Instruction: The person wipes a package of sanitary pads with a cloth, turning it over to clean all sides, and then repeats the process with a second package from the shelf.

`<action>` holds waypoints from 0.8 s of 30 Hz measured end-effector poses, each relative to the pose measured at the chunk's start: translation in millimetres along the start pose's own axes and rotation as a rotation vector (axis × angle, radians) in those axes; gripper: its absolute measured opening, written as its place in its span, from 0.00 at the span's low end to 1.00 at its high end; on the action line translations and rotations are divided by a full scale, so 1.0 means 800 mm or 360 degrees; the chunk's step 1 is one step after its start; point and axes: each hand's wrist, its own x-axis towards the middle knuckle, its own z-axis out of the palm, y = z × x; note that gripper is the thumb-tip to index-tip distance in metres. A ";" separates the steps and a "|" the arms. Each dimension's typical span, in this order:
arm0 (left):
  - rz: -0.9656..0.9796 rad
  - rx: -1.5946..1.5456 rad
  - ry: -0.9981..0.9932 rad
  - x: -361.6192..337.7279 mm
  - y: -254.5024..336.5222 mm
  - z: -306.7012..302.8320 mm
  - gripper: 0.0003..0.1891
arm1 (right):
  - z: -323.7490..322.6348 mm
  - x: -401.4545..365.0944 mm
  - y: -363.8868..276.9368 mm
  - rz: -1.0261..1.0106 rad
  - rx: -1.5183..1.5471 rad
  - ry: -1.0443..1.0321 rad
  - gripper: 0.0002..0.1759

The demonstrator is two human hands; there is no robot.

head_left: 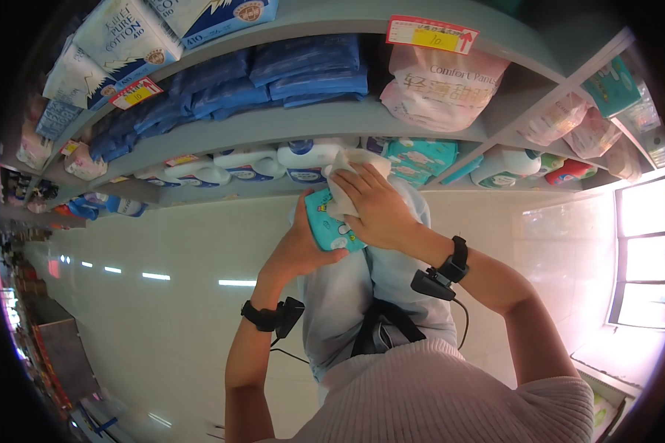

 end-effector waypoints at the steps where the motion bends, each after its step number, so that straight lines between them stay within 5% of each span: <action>1: 0.0006 0.0011 -0.0004 -0.001 0.002 0.001 0.63 | 0.003 0.001 -0.001 0.0002 0.0000 0.0012 0.36; 7: -0.0335 -0.0295 -0.0074 -0.020 -0.042 -0.002 0.57 | 0.029 -0.004 -0.056 -0.0162 0.0248 -0.0108 0.38; 9: -0.0056 0.0462 -0.0251 -0.028 -0.073 -0.014 0.54 | 0.033 -0.013 -0.074 -0.0355 0.0281 -0.0173 0.40; 13: 0.0076 0.0443 0.0062 -0.033 -0.062 0.008 0.54 | 0.017 -0.037 -0.064 -0.0366 0.0278 -0.0229 0.43; 15: -0.0011 -0.0036 0.0026 -0.019 -0.032 0.011 0.57 | 0.005 -0.057 -0.055 -0.0335 0.0200 -0.0252 0.43; 24: -0.0028 -0.0266 0.0003 -0.007 -0.016 0.011 0.61 | -0.046 -0.082 0.005 0.0057 0.0137 -0.0174 0.40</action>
